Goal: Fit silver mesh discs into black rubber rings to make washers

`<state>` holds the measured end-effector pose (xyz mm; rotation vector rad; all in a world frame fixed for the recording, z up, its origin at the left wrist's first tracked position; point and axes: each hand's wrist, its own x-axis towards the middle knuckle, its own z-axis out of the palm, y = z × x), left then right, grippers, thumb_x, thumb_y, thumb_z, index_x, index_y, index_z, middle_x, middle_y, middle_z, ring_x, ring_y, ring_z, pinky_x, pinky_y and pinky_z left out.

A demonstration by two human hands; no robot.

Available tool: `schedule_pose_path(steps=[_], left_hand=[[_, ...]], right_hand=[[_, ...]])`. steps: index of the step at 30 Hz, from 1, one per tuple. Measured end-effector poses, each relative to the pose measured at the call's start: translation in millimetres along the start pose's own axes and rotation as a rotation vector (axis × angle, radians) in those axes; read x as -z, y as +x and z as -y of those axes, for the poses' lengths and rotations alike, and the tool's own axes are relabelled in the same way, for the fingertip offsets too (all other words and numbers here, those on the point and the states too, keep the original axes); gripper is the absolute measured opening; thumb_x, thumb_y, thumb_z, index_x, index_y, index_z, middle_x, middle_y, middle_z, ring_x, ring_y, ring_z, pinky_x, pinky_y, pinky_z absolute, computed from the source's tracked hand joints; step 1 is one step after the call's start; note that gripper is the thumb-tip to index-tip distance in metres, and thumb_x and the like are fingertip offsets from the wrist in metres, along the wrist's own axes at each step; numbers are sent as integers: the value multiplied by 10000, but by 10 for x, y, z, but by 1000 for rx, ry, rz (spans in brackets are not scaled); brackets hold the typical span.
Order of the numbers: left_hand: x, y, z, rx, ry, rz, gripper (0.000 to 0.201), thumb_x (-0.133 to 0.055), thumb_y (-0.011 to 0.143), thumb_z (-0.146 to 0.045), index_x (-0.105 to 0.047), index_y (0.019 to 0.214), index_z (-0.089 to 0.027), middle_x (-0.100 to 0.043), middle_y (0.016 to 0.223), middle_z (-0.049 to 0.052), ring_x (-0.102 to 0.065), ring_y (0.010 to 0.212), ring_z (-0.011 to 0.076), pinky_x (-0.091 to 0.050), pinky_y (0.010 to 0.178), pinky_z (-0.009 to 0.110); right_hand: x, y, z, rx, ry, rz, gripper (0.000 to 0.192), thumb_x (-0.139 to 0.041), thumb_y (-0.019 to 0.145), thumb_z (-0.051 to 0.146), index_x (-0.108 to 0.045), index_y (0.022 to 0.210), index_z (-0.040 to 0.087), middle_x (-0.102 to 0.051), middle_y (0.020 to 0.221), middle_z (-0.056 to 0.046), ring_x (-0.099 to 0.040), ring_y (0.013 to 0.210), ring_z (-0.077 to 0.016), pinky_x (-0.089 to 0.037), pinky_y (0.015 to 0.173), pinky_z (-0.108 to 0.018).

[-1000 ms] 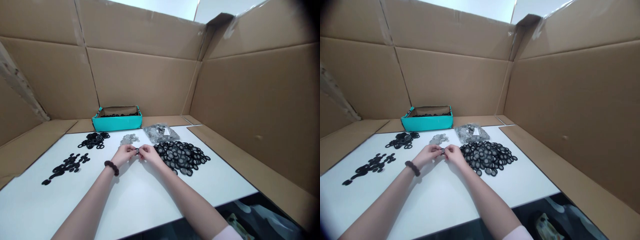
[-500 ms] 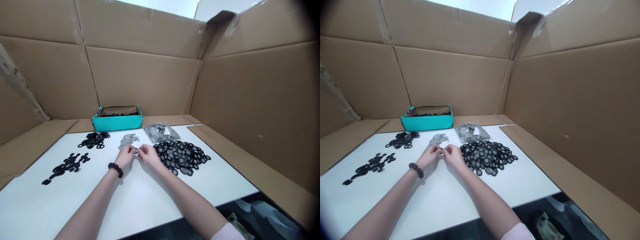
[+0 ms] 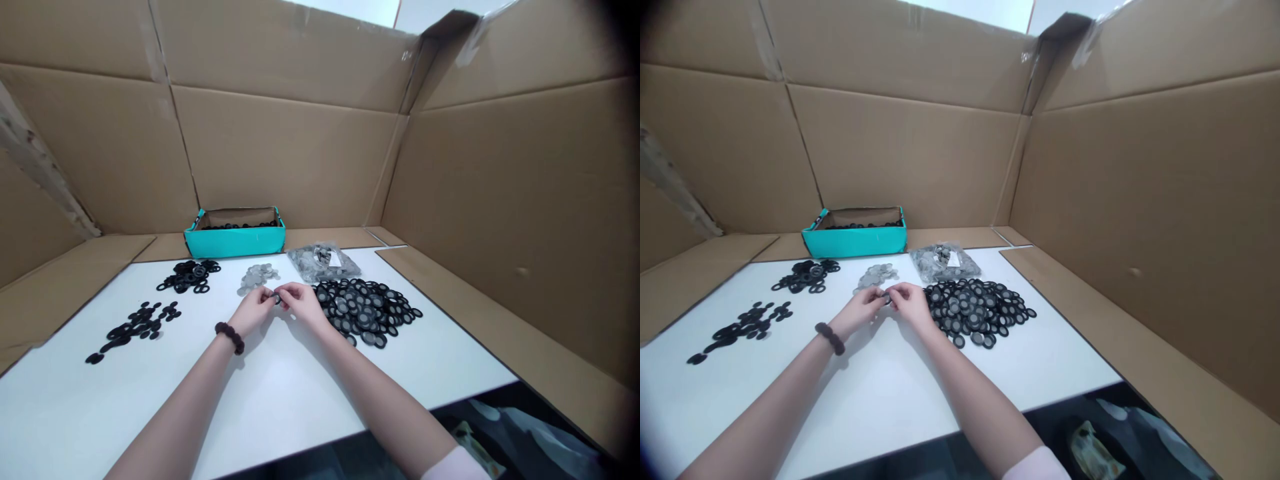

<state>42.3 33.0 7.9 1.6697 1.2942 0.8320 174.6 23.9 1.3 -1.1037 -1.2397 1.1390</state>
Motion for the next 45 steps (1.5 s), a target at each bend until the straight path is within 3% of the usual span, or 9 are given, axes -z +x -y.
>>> schedule_pose_path(steps=[4, 10, 17, 20, 23, 27, 33, 38, 45], left_hand=[[37, -9, -27, -16, 1, -9, 143, -502, 713, -292, -514, 634, -174, -507, 562, -8, -457, 526, 136, -352, 518, 263], [36, -17, -28, -89, 56, -31, 136, -502, 719, -279, -544, 652, -169, -566, 625, 11, -496, 595, 150, -374, 573, 272], [-57, 23, 25, -29, 30, -252, 97, -487, 717, -239, -515, 646, -178, -556, 633, 9, -513, 633, 160, -382, 624, 284], [-112, 37, 42, 14, -101, -204, 126, -478, 725, -251, -480, 621, -180, -474, 564, -20, -460, 549, 131, -356, 553, 260], [-125, 45, 50, 82, -201, -96, 148, -447, 743, -246, -441, 607, -185, -405, 520, -44, -389, 468, 101, -305, 479, 240], [-55, 35, 42, 44, -122, -34, 145, -470, 733, -253, -482, 610, -176, -427, 519, -38, -404, 483, 110, -309, 486, 249], [-1, 13, -1, -13, -130, -51, 94, -498, 697, -242, -535, 655, -166, -510, 552, -13, -477, 546, 134, -361, 554, 265], [16, 8, -19, 0, -110, -25, 155, -518, 676, -304, -556, 643, -157, -534, 575, 2, -477, 557, 136, -353, 539, 263], [48, 3, -3, 6, -56, -31, 201, -507, 679, -347, -561, 660, -155, -508, 570, -8, -445, 542, 133, -330, 505, 258]], right_hand=[[-5, -9, 4, -28, 6, 14, 89, -569, 630, 121, -626, 697, 137, -607, 567, 7, -523, 486, -79, -449, 493, -194], [-22, 10, -22, -134, 9, 11, 41, -580, 626, 113, -559, 654, 135, -543, 490, 26, -509, 443, -79, -432, 463, -197], [-181, -20, -133, 60, -49, -153, 52, -522, 675, 150, -541, 722, 160, -574, 649, -5, -538, 579, -106, -445, 537, -213], [-179, -55, -152, 153, -39, -138, 86, -503, 696, 178, -548, 769, 166, -579, 689, -8, -550, 622, -116, -450, 581, -224], [-148, -59, -144, 155, -14, -111, 96, -495, 701, 187, -569, 756, 163, -581, 672, -7, -533, 599, -112, -440, 576, -222], [-121, -34, -109, 107, -12, -106, 115, -503, 690, 183, -610, 718, 153, -618, 693, -24, -522, 580, -107, -435, 567, -222], [-79, -17, -76, 37, 29, 37, 170, -491, 659, 142, -631, 755, 149, -541, 545, 22, -483, 502, -88, -425, 528, -217], [-64, -11, -61, 2, 43, -22, 180, -496, 627, 119, -580, 783, 149, -543, 562, 37, -500, 497, -80, -410, 523, -207], [-92, -9, -96, 69, 30, 44, 144, -525, 646, 201, -565, 780, 166, -535, 580, 39, -488, 518, -90, -399, 529, -219]])
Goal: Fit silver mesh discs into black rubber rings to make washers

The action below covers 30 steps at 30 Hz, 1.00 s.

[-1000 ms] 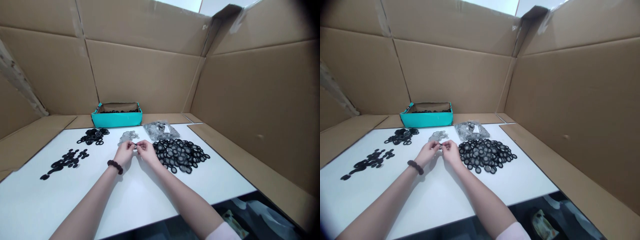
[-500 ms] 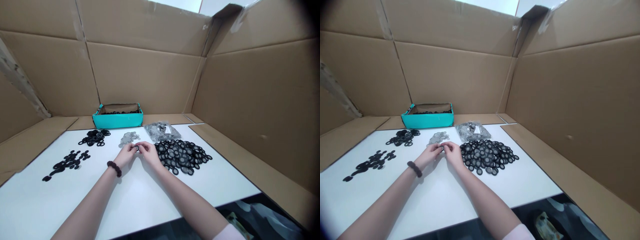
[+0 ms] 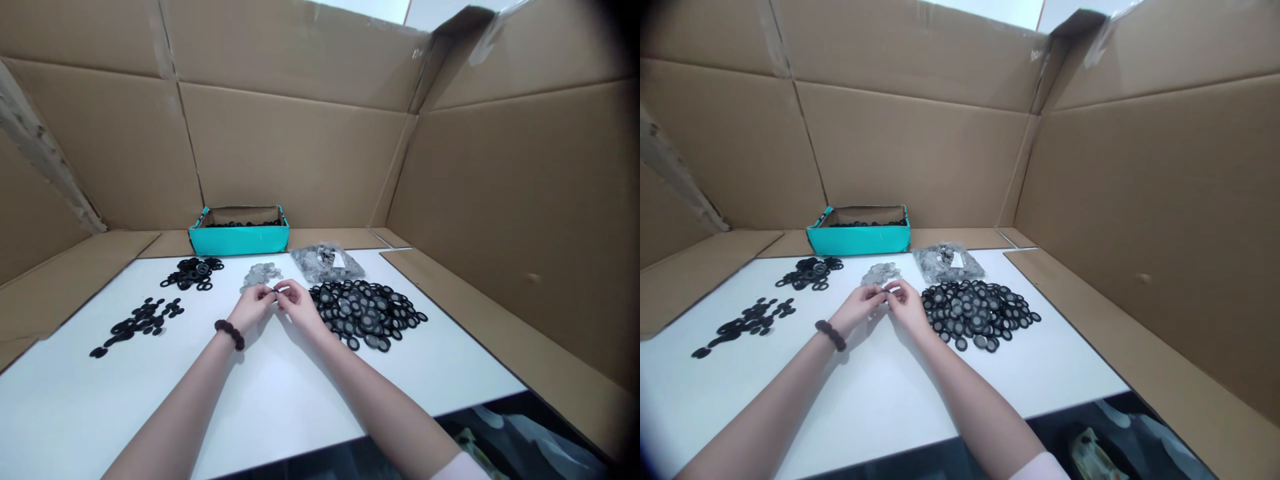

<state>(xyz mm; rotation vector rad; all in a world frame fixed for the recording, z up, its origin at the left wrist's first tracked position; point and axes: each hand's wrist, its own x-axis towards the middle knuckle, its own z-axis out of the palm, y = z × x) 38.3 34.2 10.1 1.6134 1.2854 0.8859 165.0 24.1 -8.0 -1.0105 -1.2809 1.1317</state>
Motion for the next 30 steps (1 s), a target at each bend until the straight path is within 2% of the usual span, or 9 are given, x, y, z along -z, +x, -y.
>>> schedule_pose_path(steps=[6, 13, 18, 21, 26, 30], left_hand=[[-64, 21, 32, -5, 42, -127, 140, -479, 726, -286, -508, 650, -173, -478, 558, -14, -462, 556, 141, -348, 527, 264], [-96, 4, 13, -16, -10, -85, 118, -463, 754, -265, -489, 686, -172, -490, 603, -11, -486, 601, 148, -369, 553, 270], [-112, 49, 133, -53, -20, -81, 122, -454, 764, -281, -501, 742, -171, -535, 695, 12, -518, 690, 167, -390, 618, 288], [-111, 81, 207, -53, -23, -74, 127, -452, 754, -284, -507, 746, -170, -547, 721, 24, -524, 720, 179, -392, 639, 297], [-104, 90, 199, -11, -5, 21, 145, -475, 725, -290, -539, 745, -162, -525, 654, 12, -496, 658, 175, -371, 608, 296], [-121, 91, 203, -6, -39, -27, 129, -468, 728, -294, -508, 701, -174, -489, 604, -2, -476, 617, 161, -358, 585, 286]], right_hand=[[-11, 9, -29, 109, 5, -73, 127, -540, 639, 199, -582, 751, 158, -570, 652, 5, -525, 599, -106, -431, 612, -244], [-17, -7, -57, 98, 24, -77, 142, -557, 671, 246, -572, 787, 166, -561, 609, 22, -503, 544, -97, -432, 550, -226], [-58, -11, -89, 127, -25, -73, 158, -498, 714, 224, -604, 812, 162, -600, 705, -11, -518, 605, -109, -427, 565, -224], [-49, -5, -96, 103, -57, -24, 181, -470, 717, 171, -607, 834, 163, -579, 668, 4, -499, 575, -99, -415, 572, -222], [2, 8, -80, 73, -155, 1, 186, -438, 718, 118, -599, 801, 158, -571, 663, 5, -476, 549, -90, -394, 554, -213], [18, 0, -80, 70, -183, 0, 154, -452, 744, 155, -549, 861, 179, -503, 590, 43, -471, 518, -94, -391, 551, -215]])
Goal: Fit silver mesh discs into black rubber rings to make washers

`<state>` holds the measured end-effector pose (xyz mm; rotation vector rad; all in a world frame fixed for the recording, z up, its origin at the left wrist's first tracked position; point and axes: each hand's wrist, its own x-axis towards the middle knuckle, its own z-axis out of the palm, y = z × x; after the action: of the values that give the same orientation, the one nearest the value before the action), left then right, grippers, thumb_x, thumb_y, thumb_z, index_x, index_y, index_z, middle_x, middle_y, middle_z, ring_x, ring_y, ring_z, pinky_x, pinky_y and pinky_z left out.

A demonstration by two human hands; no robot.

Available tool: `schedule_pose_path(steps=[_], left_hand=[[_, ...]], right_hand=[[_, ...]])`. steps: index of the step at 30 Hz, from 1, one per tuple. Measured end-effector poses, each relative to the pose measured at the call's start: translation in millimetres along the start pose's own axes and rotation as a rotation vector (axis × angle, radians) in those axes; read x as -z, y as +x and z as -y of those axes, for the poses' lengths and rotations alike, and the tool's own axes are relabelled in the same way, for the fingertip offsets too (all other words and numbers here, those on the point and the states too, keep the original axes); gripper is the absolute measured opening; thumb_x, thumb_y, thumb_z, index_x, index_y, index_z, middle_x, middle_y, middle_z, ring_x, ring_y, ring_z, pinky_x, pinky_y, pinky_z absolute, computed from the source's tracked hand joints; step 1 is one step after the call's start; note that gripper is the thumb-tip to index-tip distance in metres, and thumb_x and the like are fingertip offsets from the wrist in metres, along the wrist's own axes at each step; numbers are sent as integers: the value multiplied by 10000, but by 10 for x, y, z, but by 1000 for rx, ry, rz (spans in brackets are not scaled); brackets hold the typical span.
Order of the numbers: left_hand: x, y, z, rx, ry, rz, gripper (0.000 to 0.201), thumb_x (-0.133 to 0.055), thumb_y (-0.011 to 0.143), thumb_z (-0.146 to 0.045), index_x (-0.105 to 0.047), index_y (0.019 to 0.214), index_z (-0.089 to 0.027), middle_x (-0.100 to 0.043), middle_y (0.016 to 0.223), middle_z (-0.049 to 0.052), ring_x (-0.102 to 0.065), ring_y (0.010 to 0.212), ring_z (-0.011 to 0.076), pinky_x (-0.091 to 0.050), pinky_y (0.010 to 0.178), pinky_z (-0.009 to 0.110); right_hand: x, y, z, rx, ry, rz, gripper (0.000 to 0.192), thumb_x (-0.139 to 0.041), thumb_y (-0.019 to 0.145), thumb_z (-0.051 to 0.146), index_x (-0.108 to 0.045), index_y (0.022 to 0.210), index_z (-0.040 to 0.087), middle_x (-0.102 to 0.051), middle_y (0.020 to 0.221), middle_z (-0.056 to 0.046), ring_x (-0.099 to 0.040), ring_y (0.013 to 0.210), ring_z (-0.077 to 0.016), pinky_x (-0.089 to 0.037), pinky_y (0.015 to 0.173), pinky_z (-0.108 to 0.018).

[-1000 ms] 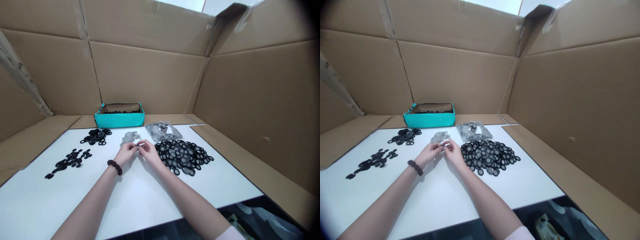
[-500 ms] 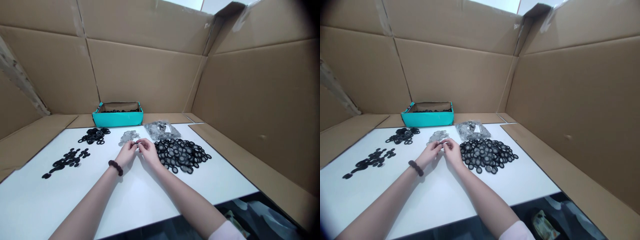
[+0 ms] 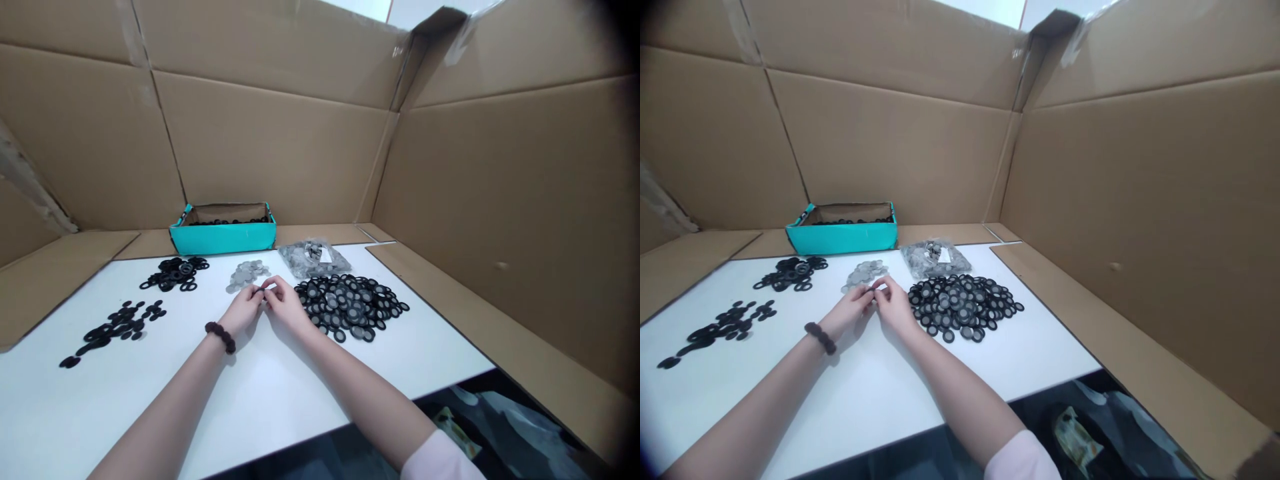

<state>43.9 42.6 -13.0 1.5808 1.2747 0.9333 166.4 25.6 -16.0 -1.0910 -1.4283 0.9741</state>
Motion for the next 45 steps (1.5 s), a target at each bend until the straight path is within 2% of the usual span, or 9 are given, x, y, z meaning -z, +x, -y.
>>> schedule_pose_path(steps=[6, 11, 15, 21, 27, 33, 39, 42, 45], left_hand=[[19, -24, 17, -20, 61, 135, 149, -504, 696, -323, -523, 705, -175, -525, 639, 9, -486, 644, 172, -353, 586, 284], [18, -38, -38, -18, 93, 44, 150, -460, 721, -325, -492, 690, -182, -498, 616, -4, -469, 612, 161, -347, 576, 277], [43, -62, -94, -47, 233, 138, 180, -436, 755, -329, -516, 737, -168, -527, 672, 13, -481, 638, 173, -360, 589, 288], [114, -109, -199, -239, 358, 72, 241, -398, 827, -331, -546, 900, -154, -623, 884, 82, -560, 837, 220, -416, 737, 320], [341, -79, -140, -71, 850, -297, 327, -350, 860, -241, -579, 1033, -84, -602, 1060, 193, -488, 1072, 333, -350, 910, 427], [435, -55, -11, 21, 1007, -262, 379, -311, 863, -191, -570, 1106, -60, -584, 1090, 220, -507, 1051, 344, -376, 864, 434], [403, -34, 63, -51, 987, -191, 365, -305, 848, -121, -620, 1027, -82, -583, 1076, 213, -505, 1043, 326, -378, 868, 424], [405, -33, 57, -69, 942, -187, 380, -289, 828, -63, -631, 993, -81, -584, 1048, 217, -508, 1035, 313, -391, 859, 404], [391, -14, 49, -66, 867, -195, 407, -285, 787, -1, -634, 978, -87, -580, 1035, 216, -513, 1042, 302, -404, 856, 391]], right_hand=[[83, -5, 39, 44, -248, 84, 161, -430, 742, 120, -583, 754, 166, -519, 597, 28, -466, 556, -96, -368, 592, -215], [138, -9, 72, 45, -268, 123, 199, -420, 759, 131, -543, 906, 184, -494, 573, 52, -477, 542, -103, -371, 569, -205], [168, -31, 117, 78, -336, 170, 179, -436, 733, 111, -575, 818, 185, -519, 584, 40, -473, 546, -102, -372, 581, -207], [213, -33, 305, 340, -560, 62, 207, -399, 779, 125, -595, 832, 165, -595, 762, -36, -515, 679, -137, -405, 682, -251], [892, -27, 360, 257, -782, -278, 219, -395, 813, 135, -613, 829, 153, -642, 846, -82, -553, 816, -191, -418, 778, -313], [1352, -115, 177, 117, -1289, -53, 194, -453, 802, 108, -642, 820, 144, -632, 865, -133, -553, 882, -242, -437, 767, -336], [1041, 82, 468, 283, -1366, -81, 323, -462, 824, 158, -567, 1126, 114, -561, 1137, -163, -490, 1078, -275, -408, 912, -378], [684, 297, 616, 318, -1205, -40, 548, -472, 822, 157, -342, 1352, 114, -459, 1319, -173, -516, 1105, -242, -427, 886, -343], [206, 545, 685, 281, -1070, 113, 546, -491, 838, 180, -328, 1356, 128, -589, 1169, -163, -601, 946, -217, -443, 812, -315]])
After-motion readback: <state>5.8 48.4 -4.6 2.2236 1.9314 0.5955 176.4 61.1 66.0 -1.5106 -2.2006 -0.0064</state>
